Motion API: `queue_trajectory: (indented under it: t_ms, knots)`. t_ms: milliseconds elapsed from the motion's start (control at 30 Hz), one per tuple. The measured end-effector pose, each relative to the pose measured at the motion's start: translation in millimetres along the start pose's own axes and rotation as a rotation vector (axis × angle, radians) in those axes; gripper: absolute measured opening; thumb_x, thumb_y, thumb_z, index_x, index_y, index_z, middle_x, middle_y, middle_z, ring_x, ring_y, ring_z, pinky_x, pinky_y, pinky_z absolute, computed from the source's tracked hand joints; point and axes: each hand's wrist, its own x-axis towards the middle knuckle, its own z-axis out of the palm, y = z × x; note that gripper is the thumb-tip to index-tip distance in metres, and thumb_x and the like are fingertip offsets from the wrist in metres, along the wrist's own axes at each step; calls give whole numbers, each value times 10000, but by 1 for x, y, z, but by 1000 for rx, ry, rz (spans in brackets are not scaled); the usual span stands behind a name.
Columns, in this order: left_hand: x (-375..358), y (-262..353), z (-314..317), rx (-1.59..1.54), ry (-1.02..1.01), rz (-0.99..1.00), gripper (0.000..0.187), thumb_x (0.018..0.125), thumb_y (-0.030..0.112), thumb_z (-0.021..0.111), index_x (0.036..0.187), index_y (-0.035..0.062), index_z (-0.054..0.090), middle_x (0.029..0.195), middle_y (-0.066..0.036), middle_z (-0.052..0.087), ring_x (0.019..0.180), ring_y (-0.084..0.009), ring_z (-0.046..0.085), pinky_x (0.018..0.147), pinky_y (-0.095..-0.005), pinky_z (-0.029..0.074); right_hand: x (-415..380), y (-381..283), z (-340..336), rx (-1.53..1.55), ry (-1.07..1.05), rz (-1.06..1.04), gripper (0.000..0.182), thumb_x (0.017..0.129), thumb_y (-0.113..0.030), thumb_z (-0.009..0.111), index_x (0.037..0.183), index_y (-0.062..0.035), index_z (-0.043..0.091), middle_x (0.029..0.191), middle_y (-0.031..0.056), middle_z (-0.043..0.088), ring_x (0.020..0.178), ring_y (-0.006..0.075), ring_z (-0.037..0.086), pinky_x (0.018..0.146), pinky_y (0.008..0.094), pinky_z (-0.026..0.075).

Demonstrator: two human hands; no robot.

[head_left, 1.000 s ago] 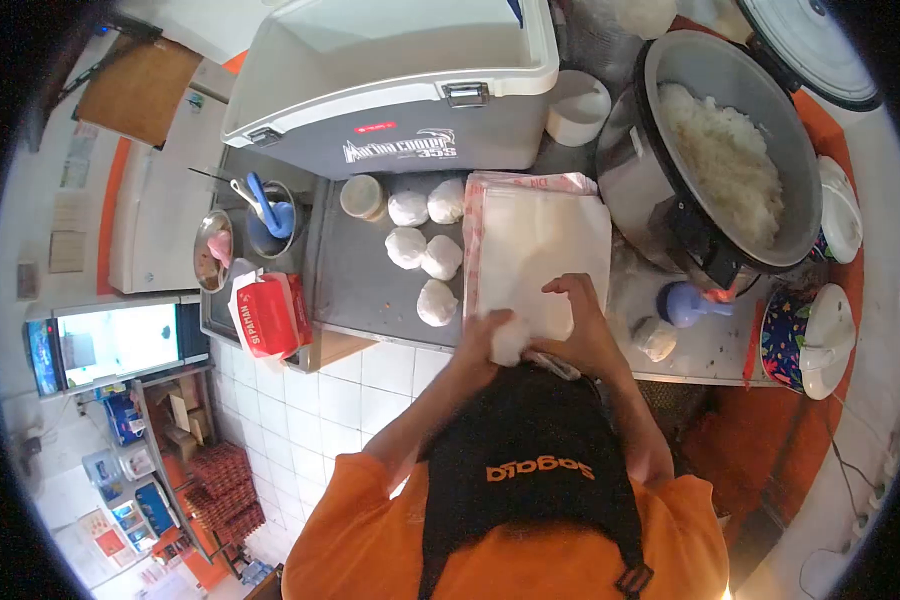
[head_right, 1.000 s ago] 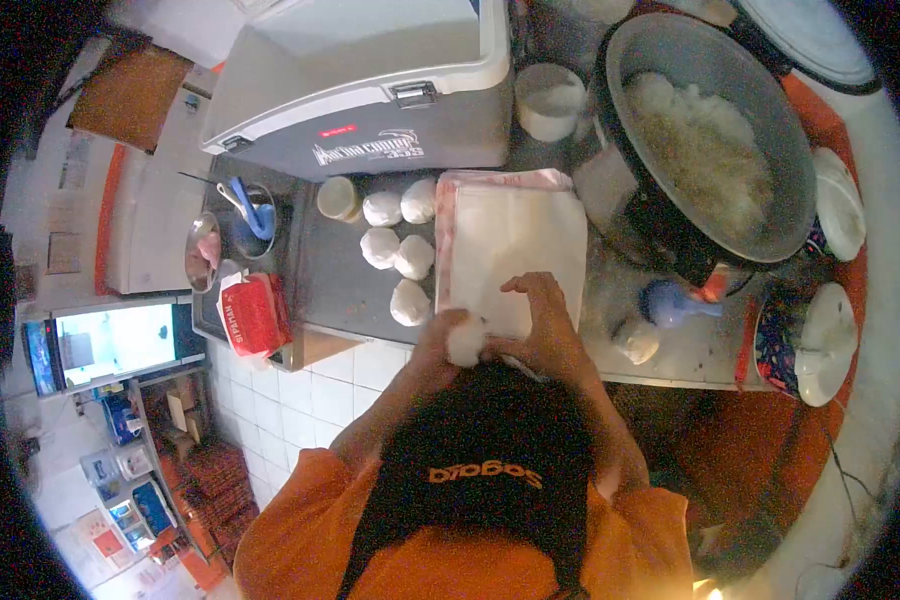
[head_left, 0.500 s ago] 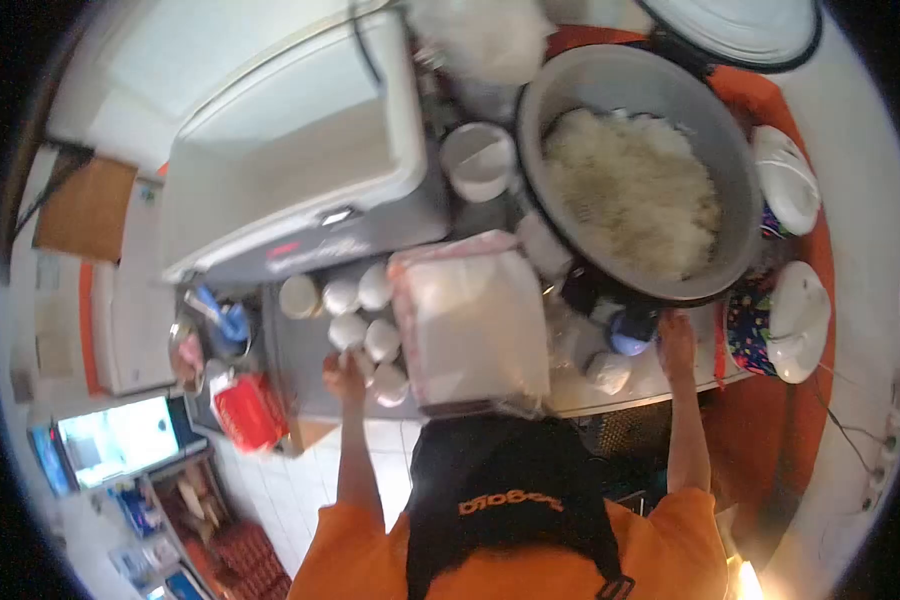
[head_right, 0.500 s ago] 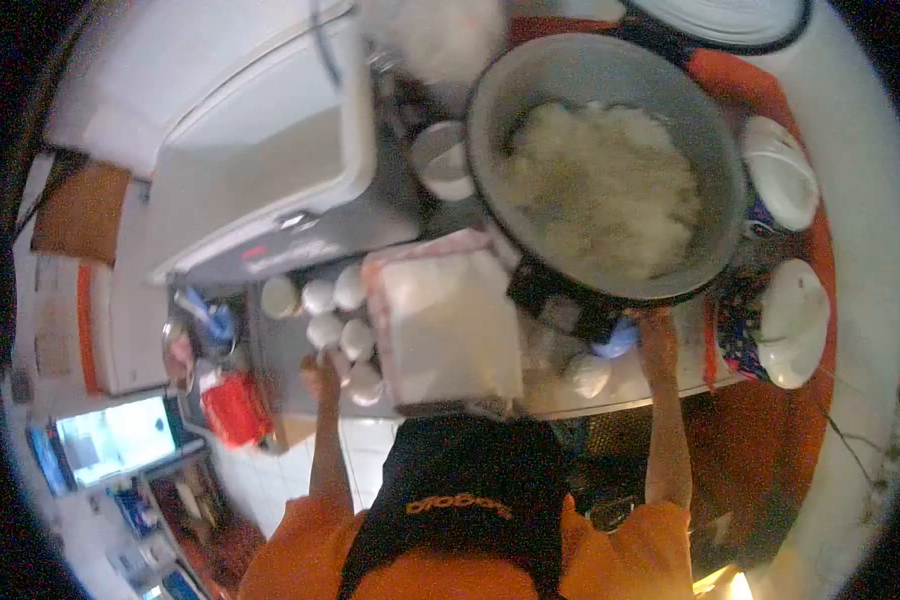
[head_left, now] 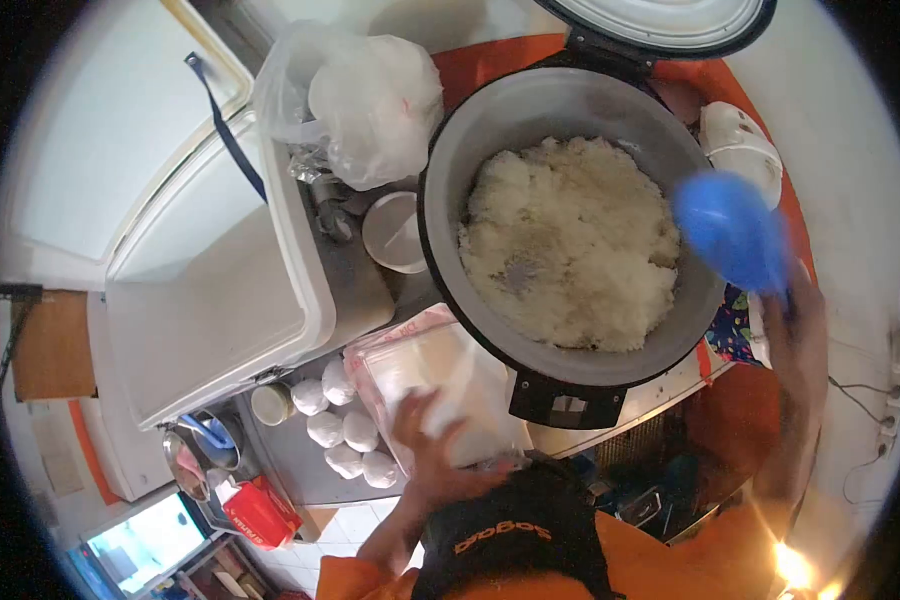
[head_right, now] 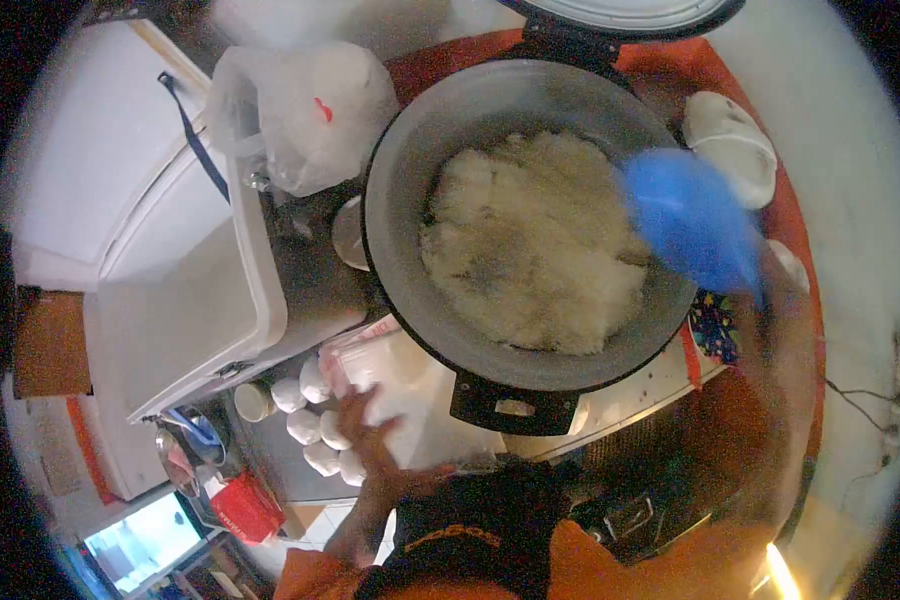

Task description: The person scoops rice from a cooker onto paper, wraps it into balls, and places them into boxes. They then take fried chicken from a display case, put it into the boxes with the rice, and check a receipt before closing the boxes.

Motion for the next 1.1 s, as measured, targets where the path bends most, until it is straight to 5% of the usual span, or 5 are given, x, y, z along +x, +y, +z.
queue_trajectory:
  t_ms: [167,667,833,1000,1100]
  knots:
    - [71,33,38,-194,23,345,545,727,508,828,1146,188,688,1306,-70,551,1208,-305,426,978,-436,399,116,-23,97,-621,-506,-213,163,874,-68,600,1004,31,600,880,229,696,829,377,712,708,489,561]
    - [82,26,66,-223,148,237,321,782,286,750,1086,223,670,1294,-52,602,1112,-249,475,896,-365,427,112,-36,211,-609,-1301,-491,140,783,-111,686,833,14,728,895,234,712,847,371,723,682,442,590]
    - [83,25,79,-270,335,245,328,745,287,781,1020,238,609,1244,-18,596,1060,-228,468,859,-347,425,108,-28,218,-567,-1469,-1340,151,748,-94,680,824,28,726,917,256,711,825,389,717,677,440,589]
    - [78,26,78,-231,383,200,404,703,343,819,1018,274,576,1224,-2,577,1056,-221,462,828,-324,404,100,-80,150,-397,-1489,-389,174,741,-103,668,809,52,708,776,253,686,743,410,706,656,480,580]
    - [78,23,84,-256,453,215,476,675,381,840,1042,293,550,1211,-2,554,1056,-220,457,823,-318,393,87,-75,124,-315,-1331,-459,181,741,-95,665,807,71,692,725,249,671,736,420,701,655,498,573]
